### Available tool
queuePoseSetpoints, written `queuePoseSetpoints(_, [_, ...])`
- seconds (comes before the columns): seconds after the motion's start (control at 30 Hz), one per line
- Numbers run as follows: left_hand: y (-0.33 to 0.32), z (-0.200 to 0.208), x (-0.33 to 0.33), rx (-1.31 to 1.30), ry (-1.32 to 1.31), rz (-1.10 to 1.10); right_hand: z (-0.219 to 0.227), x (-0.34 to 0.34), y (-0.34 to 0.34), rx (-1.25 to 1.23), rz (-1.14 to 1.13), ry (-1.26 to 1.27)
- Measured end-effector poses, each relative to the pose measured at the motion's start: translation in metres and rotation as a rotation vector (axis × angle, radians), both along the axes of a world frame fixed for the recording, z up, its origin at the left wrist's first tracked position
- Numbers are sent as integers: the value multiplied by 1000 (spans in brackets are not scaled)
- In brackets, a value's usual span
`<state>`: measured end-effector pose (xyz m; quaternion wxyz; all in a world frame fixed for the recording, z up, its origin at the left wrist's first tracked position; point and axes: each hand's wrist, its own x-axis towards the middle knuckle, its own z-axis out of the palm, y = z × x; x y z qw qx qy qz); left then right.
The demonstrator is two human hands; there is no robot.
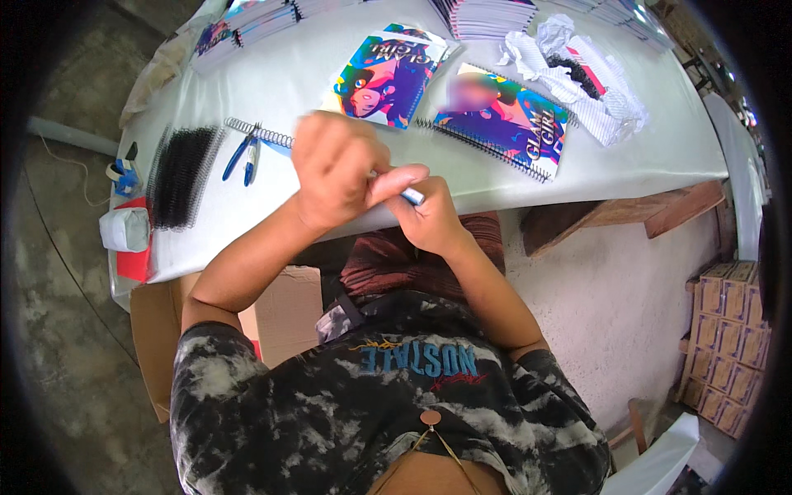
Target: The person inserts spiral wire bindings into spiral-bound notebooks, then uses pliers to crimp the ends of the wires to secure them. They repeat this process on several notebooks and place the finished items into a cardboard box.
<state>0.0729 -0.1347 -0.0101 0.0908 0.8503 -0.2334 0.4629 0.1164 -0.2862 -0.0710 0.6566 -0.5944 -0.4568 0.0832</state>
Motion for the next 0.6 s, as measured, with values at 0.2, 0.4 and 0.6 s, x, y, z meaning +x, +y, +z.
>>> queuePoseSetpoints(0.2, [6, -51, -15, -40, 195, 112, 9, -2, -2, -13, -98, -105])
queuePoseSetpoints(0.4, [-4, -55, -41, 155, 195, -12, 9, -1, 7, -31, -64, -240])
queuePoseSetpoints(0.6, [-22, -83, -47, -81, 219, -74, 6, -9, 2, 42, -245, -129])
